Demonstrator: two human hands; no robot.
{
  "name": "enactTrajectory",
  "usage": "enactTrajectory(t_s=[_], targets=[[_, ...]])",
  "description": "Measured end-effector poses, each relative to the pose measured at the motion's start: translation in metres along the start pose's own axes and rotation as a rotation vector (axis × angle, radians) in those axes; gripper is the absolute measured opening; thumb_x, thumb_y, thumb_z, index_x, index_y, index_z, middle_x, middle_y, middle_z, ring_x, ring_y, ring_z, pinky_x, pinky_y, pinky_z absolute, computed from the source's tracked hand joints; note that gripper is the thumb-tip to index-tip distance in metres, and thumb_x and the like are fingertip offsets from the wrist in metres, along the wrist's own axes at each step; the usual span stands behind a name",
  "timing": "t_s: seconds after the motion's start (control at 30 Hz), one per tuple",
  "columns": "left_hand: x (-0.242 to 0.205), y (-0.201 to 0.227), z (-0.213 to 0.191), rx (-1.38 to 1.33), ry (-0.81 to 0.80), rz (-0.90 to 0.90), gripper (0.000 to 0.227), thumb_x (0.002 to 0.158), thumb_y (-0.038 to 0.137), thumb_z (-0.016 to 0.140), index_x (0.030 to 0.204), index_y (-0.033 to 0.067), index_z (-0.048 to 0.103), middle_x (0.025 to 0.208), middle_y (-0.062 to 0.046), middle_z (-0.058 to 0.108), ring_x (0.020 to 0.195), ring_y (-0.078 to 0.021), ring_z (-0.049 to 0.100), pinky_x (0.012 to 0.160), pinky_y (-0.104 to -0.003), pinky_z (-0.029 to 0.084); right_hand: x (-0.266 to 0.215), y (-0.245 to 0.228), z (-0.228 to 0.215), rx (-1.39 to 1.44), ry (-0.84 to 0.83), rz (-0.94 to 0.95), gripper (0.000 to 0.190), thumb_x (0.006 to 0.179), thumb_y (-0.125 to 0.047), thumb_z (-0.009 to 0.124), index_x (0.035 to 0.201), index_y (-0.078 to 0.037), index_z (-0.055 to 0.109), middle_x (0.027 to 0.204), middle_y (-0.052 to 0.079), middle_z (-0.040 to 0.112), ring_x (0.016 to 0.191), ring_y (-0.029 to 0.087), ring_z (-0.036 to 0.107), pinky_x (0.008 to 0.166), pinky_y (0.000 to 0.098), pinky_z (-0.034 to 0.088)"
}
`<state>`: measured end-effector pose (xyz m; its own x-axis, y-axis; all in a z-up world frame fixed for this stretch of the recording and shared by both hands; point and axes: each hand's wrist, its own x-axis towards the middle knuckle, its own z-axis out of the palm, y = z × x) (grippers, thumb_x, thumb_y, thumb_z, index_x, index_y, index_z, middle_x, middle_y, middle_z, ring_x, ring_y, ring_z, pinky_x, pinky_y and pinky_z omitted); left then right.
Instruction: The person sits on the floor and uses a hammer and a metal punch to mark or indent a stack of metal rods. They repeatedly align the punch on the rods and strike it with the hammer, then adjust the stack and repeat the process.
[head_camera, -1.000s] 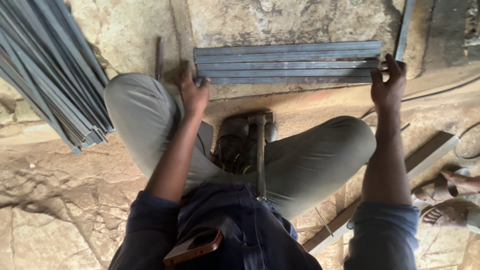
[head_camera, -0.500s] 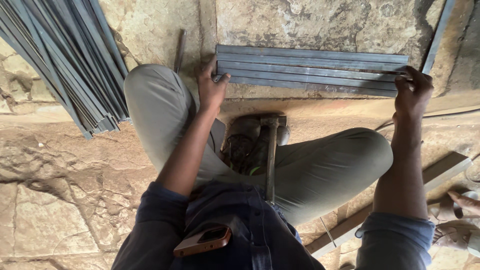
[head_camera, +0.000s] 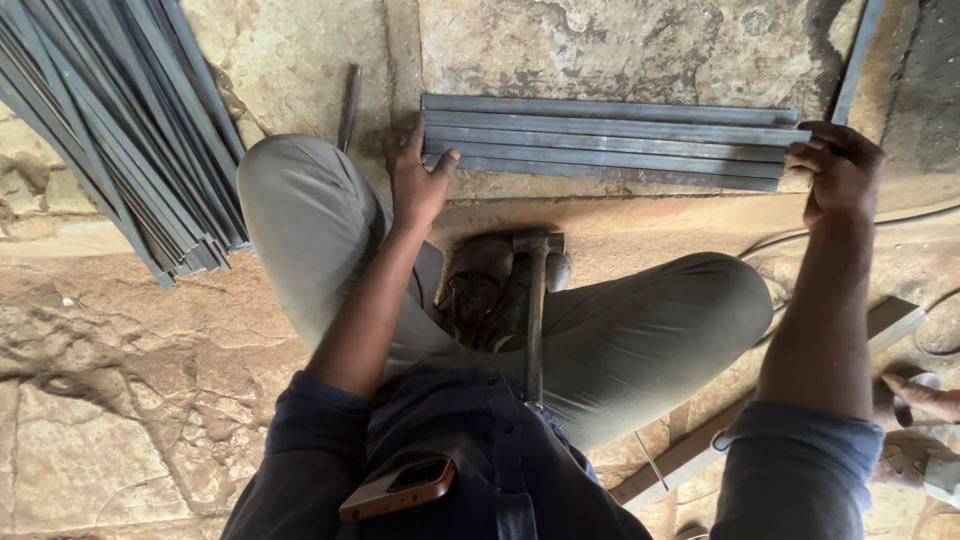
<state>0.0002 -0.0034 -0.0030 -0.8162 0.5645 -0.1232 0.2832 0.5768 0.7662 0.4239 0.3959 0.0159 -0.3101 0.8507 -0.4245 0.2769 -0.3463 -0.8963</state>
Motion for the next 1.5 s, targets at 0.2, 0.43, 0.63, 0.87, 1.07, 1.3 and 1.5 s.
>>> enactTrajectory(t_s=[0.2,0.43,0.63,0.87,1.07,1.3,1.5], targets=[[-0.004,-0.002,0.001,-0.105,0.033,-0.037,0.064,0.092,0.018,0.081,0.149,0.0056,0.054,0.142,-0.023,0.048,0.131,-0.0363,0.054,0.110,-0.044,0.048,-0.001,0.004,0.002,-0.568,0.020,-0.447,0.022,0.085,0.009,0.073,0.101,-0.006,0.072,0.103,0.006,0.074,0.100,0.023,0.068,0.085,0.0353,0.058],[-0.021,0.010,-0.004,0.272,0.057,0.211,0.073,0.096,0.031,0.078,0.156,0.0082,0.043,0.155,-0.022,0.038,0.147,-0.0420,0.038,0.120,-0.057,0.036,-0.033,0.008,0.027,-0.965,0.107,-0.802,0.026,0.087,0.002,0.074,0.110,-0.008,0.069,0.124,0.014,0.062,0.121,0.031,0.060,0.103,0.0449,0.052],[-0.023,0.027,0.014,0.607,-0.296,0.472,0.100,0.098,0.070,0.056,0.164,0.0049,0.018,0.171,-0.021,0.007,0.157,-0.0438,0.009,0.125,-0.068,0.009,-0.058,0.016,0.065,-1.335,-0.109,-0.723,0.072,0.098,-0.029,0.067,0.163,-0.011,0.042,0.168,0.026,0.033,0.149,0.044,0.035,0.120,0.0588,0.025],[-0.019,0.032,0.025,0.673,-0.368,0.394,0.104,0.099,0.075,0.047,0.166,0.0042,0.010,0.173,-0.017,0.000,0.160,-0.0387,0.002,0.127,-0.065,0.002,-0.078,0.010,0.084,-1.312,-0.291,-0.602,0.080,0.105,-0.055,0.043,0.171,-0.015,0.020,0.176,0.023,0.013,0.163,0.044,0.008,0.127,0.0679,-0.001],[0.001,0.038,0.024,0.714,-0.418,0.398,0.118,0.089,0.084,0.053,0.166,0.0058,0.007,0.173,-0.017,-0.001,0.160,-0.0383,0.000,0.127,-0.064,0.001,-0.072,0.001,0.085,-1.282,-0.305,-0.677,0.091,0.099,-0.065,0.045,0.169,-0.011,0.023,0.172,0.028,0.015,0.161,0.045,0.011,0.124,0.0702,-0.002],[0.015,0.028,0.033,0.611,-0.329,0.500,0.123,0.084,0.085,0.061,0.167,0.0093,0.012,0.174,-0.015,0.006,0.160,-0.0371,0.003,0.128,-0.063,0.002,-0.060,-0.001,0.089,-1.305,-0.316,-0.626,0.098,0.098,-0.077,0.038,0.169,-0.013,0.024,0.172,0.032,0.014,0.161,0.047,0.009,0.124,0.0717,-0.001],[0.024,0.018,0.052,0.599,-0.293,0.505,0.123,0.081,0.084,0.066,0.166,0.0134,0.013,0.173,-0.014,0.008,0.159,-0.0379,0.006,0.127,-0.063,0.003,-0.043,-0.010,0.092,-1.324,-0.345,-0.570,0.100,0.095,-0.079,0.034,0.169,-0.014,0.019,0.173,0.028,0.010,0.161,0.042,0.006,0.124,0.0684,-0.005]])
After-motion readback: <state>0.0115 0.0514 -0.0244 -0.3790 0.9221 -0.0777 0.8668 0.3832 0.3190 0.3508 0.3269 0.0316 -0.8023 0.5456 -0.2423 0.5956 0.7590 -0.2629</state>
